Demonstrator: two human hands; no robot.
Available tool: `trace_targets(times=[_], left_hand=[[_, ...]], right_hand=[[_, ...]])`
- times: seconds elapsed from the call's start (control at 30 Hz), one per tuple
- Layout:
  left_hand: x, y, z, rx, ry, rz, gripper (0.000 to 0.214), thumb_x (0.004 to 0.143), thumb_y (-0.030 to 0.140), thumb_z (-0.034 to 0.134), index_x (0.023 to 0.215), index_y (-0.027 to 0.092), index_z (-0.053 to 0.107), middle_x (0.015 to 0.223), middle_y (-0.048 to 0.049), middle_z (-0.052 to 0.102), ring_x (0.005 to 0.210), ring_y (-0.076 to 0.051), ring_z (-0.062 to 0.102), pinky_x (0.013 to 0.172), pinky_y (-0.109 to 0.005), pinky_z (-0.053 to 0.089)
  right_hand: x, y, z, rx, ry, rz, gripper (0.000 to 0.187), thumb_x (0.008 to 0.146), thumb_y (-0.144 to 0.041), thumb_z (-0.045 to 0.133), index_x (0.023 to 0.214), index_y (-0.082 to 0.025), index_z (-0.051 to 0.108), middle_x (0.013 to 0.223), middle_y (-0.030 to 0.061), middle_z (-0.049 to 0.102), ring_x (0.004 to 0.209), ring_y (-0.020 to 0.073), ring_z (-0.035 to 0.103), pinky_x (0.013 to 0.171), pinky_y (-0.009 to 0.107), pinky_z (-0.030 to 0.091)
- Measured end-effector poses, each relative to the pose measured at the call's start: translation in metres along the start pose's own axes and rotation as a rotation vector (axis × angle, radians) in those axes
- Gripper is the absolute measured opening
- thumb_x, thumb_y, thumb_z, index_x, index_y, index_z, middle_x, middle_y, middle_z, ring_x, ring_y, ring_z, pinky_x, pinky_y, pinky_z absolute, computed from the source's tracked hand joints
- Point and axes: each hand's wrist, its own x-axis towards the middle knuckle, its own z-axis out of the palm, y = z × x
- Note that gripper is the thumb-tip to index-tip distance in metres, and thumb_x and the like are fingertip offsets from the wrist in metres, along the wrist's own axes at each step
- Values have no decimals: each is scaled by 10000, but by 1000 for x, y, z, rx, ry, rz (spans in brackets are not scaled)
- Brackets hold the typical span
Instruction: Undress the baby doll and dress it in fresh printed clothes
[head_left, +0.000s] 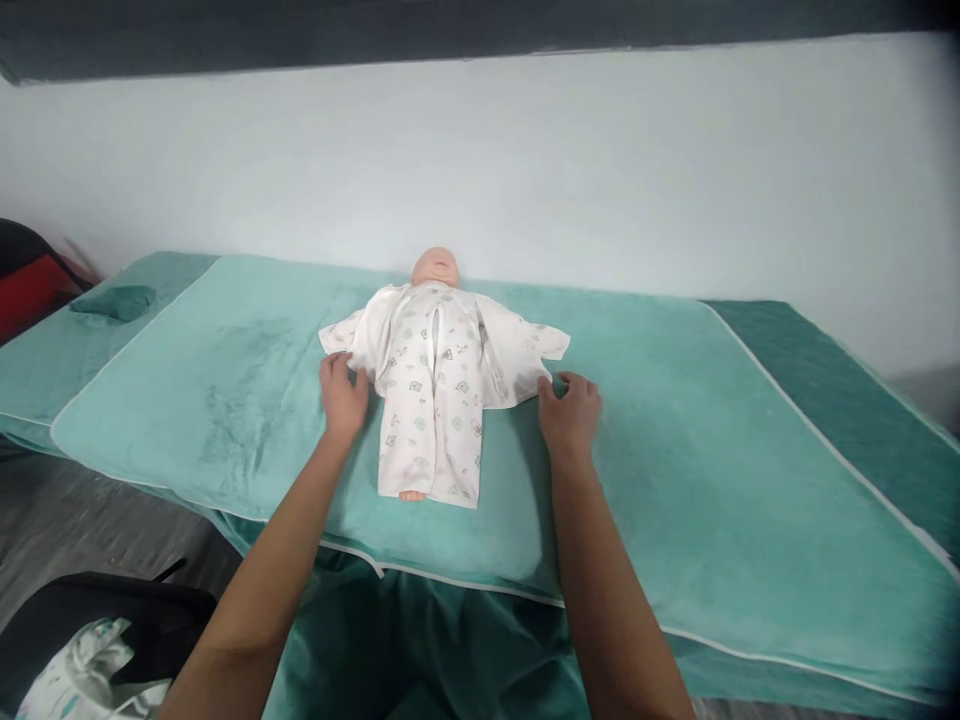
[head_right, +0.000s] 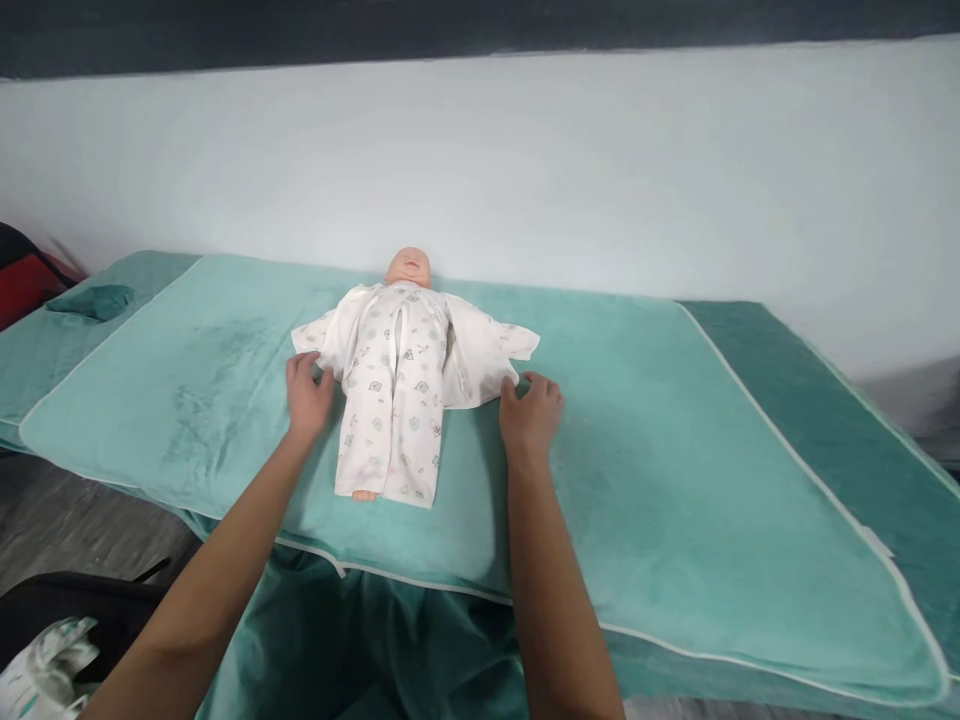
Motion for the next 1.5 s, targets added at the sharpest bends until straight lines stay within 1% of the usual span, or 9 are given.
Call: trace_targets(times=[0.13, 0.23, 0.33, 0.53, 0.67, 0.77, 0.97, 1.23, 1.5], left_hand=[[30, -12, 8, 195, -80, -178, 391, 910, 380, 646, 1231, 158, 619, 1323, -203, 546, 1241, -335, 584, 1070, -507, 496], [34, -12, 14, 273, -81, -167, 369, 900, 415, 657, 1175, 172, 637, 1309, -202, 559, 1244, -370, 565, 1048, -540, 485], [29, -7, 16, 330, -64, -123, 269, 922, 353, 604, 1111, 167, 653, 1241, -201, 610, 1198, -378, 576, 1024, -538, 481], [22, -4, 12, 316, -30, -125, 194, 973, 288, 490, 1068, 178, 619, 1083, -184, 684, 1100, -353, 628, 941, -492, 488], [21, -2, 8, 249, 1, -186, 213, 1003, 360, 472, 1066, 201, 600, 988, -140, 706, 952, -317, 672, 831, -421, 482], [20, 0, 7, 281, -19, -195, 256, 1030, 403, 431, 1031, 208, 597, 958, -126, 710, 904, -297, 673, 776, -377, 448], [19, 0, 7, 248, -31, -209, 317, 1059, 439, 371, 951, 221, 574, 856, -78, 680, 832, -249, 636, 717, -320, 367], [15, 16, -8, -270, 16, -149, 321, 1042, 475, 441, 975, 204, 599, 925, -50, 679, 827, -181, 603, 760, -300, 460], [16, 98, -21, -253, -223, 439, 274, 1063, 367, 434, 1038, 201, 650, 1342, -107, 686, 1278, -233, 615, 1081, -397, 467]], right_hand=[[12, -3, 4, 25, -135, 184, 343, 737, -374, 745, 1022, -206, 656, 979, 121, 675, 967, 318, 587, 971, 549, 420], [28, -13, 0, 395, -316, 378, 395, 578, -283, 797, 941, -208, 659, 792, 24, 606, 843, 271, 592, 927, 519, 451], [45, -35, -3, 688, -437, 391, 378, 623, -353, 732, 968, -219, 653, 857, 27, 646, 824, 238, 628, 815, 434, 514], [53, -123, 4, 968, -587, 64, 351, 783, -354, 647, 1124, -277, 619, 1058, 16, 735, 895, 196, 680, 787, 353, 551], [29, -155, 4, 552, -747, -347, 237, 858, -255, 604, 1070, -259, 710, 847, 1, 735, 706, 173, 633, 739, 337, 526], [5, -143, 1, 364, -693, -550, 222, 945, -264, 549, 1087, -266, 719, 1003, 20, 761, 703, 162, 643, 725, 334, 524], [-21, -95, 8, 351, -230, -596, 202, 944, -368, 675, 1111, -256, 686, 1122, 103, 713, 1075, 290, 661, 927, 446, 551], [-23, -78, 13, 553, -329, -478, 120, 1001, -310, 604, 947, -252, 694, 927, 45, 663, 858, 207, 620, 782, 368, 508], [-15, -61, 0, 647, -528, -270, 220, 950, -394, 649, 799, -235, 659, 786, -4, 645, 749, 175, 575, 730, 323, 440]])
